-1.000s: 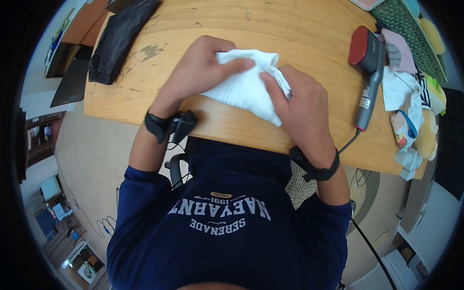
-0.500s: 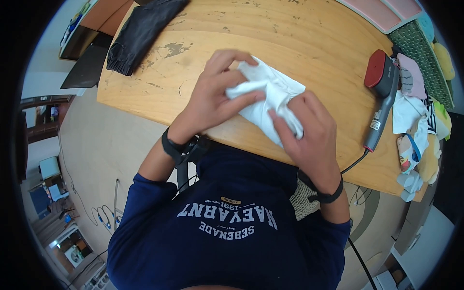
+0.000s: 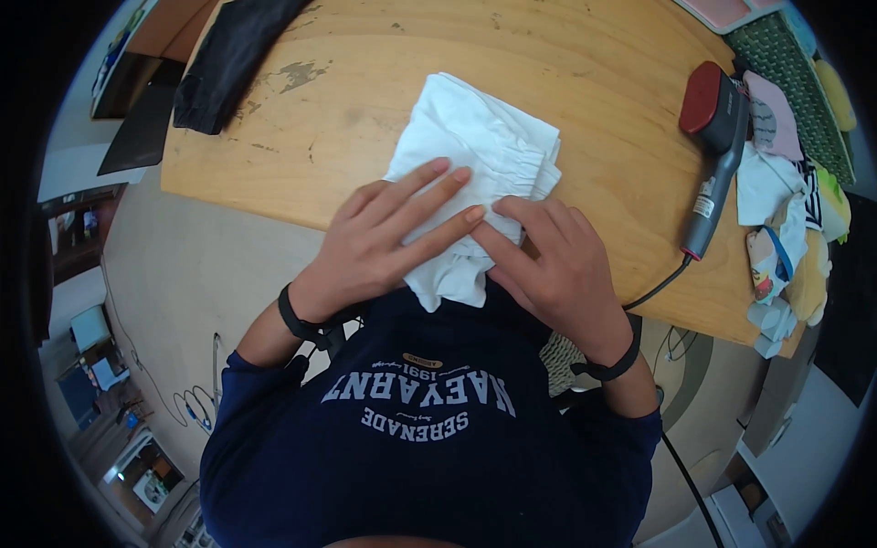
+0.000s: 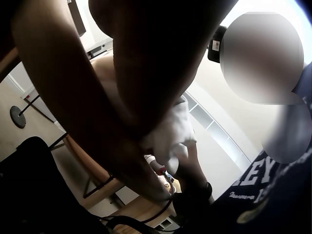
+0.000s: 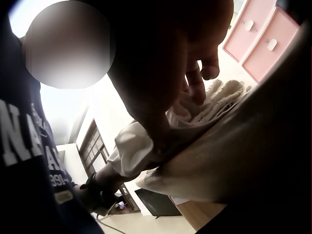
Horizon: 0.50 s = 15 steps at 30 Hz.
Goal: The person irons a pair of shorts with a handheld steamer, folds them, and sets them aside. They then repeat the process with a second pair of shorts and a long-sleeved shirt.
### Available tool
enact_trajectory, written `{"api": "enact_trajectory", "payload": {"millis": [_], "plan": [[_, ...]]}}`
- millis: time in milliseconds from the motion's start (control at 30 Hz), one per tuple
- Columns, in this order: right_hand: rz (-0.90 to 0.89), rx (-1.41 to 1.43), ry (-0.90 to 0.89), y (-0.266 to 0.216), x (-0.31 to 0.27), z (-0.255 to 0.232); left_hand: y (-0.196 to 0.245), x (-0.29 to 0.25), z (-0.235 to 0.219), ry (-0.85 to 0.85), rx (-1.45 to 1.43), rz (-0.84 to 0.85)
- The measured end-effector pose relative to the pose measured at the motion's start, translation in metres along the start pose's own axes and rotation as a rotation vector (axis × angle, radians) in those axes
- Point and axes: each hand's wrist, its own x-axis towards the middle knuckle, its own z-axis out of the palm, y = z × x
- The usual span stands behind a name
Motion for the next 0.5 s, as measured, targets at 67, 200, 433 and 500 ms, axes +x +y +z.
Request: {"api": "enact_trajectory", "payload": {"millis": [67,200,433,500], "plan": [[0.084,0.062,-0.017,0.003,0.004,0.002,0.001,0.009,0.001,0.017,0.018,0.024],[0.065,0.095,0.129,0.004,0.015,0.009,-0.026,0.011,0.004,-0.025,-0.008,0.038],[0.227,0.222,0.304,-0.014,0.017,0.007,-0.144,0.058,-0.044,-0.052,-0.841,-0.179],[0.236,0.21,0.313,-0.013,0.011,0.013,-0.173,0.066,-0.066,0.095,-0.765,-0.316]]}}
